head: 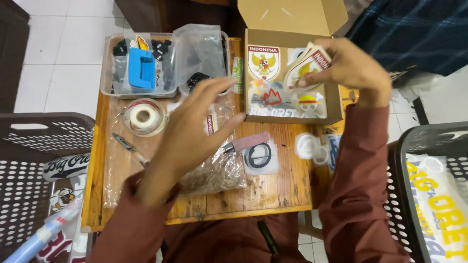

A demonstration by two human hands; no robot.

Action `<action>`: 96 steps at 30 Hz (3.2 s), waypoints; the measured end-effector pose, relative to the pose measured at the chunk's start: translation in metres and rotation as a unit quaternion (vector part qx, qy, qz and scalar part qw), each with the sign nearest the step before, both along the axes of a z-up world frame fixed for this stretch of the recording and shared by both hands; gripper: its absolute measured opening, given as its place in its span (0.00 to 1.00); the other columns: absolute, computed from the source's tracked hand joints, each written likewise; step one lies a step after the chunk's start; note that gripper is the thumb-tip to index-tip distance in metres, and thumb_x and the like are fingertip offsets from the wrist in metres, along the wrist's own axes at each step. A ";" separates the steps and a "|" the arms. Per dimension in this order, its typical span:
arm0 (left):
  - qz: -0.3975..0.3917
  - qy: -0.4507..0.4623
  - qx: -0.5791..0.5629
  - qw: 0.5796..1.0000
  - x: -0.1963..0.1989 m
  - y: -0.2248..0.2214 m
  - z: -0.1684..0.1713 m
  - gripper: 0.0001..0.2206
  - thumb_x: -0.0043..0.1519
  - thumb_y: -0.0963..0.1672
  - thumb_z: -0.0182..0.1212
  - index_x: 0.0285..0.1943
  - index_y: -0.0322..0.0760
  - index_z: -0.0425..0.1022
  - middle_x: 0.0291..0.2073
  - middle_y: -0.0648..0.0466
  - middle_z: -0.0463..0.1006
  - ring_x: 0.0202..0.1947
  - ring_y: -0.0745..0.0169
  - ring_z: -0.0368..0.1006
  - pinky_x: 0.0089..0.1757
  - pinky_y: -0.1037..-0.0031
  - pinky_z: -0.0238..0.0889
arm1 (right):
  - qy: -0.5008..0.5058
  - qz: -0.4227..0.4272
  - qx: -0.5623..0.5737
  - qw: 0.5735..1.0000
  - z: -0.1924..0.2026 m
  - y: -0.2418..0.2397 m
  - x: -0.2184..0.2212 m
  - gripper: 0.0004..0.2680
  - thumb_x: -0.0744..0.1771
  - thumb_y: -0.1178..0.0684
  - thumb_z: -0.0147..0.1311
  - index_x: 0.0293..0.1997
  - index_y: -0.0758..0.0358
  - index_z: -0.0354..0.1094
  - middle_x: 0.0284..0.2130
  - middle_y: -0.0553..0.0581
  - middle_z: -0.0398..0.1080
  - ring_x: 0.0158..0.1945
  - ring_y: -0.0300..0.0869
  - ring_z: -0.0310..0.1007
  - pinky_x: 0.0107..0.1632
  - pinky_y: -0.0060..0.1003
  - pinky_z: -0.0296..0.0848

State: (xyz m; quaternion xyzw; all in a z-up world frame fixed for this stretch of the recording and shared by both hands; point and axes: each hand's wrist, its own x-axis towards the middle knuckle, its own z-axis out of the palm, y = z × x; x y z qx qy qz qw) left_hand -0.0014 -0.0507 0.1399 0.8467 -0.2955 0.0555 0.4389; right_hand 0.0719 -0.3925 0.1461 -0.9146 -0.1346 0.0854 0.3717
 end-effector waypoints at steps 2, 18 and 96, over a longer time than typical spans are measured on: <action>-0.023 0.001 -0.018 1.000 0.026 -0.031 -0.012 0.27 0.62 0.49 0.61 0.69 0.39 0.62 0.65 0.48 0.69 0.57 0.49 0.74 0.51 0.58 0.70 | 0.000 0.013 0.022 1.000 -0.003 0.018 -0.004 0.16 0.57 0.66 0.69 0.47 0.70 0.71 0.34 0.57 0.79 0.31 0.36 0.74 0.34 0.28 0.73; -0.043 0.196 -0.312 0.929 0.115 -0.087 -0.081 0.11 0.64 0.42 0.58 0.52 0.29 0.71 0.38 0.47 0.82 0.28 0.70 0.76 0.25 0.84 0.68 | -0.021 -0.008 0.220 0.975 -0.044 0.031 0.030 0.13 0.66 0.61 0.62 0.54 0.67 0.65 0.36 0.56 0.73 0.32 0.36 0.73 0.29 0.25 0.70; 0.109 -0.144 -0.236 0.955 0.064 0.010 -0.022 0.14 0.67 0.37 0.59 0.60 0.39 0.70 0.52 0.50 0.75 0.40 0.66 0.72 0.34 0.83 0.68 | -0.090 -0.116 0.230 0.962 -0.079 -0.012 0.058 0.09 0.73 0.62 0.47 0.62 0.68 0.60 0.34 0.57 0.70 0.27 0.32 0.60 0.28 0.24 0.59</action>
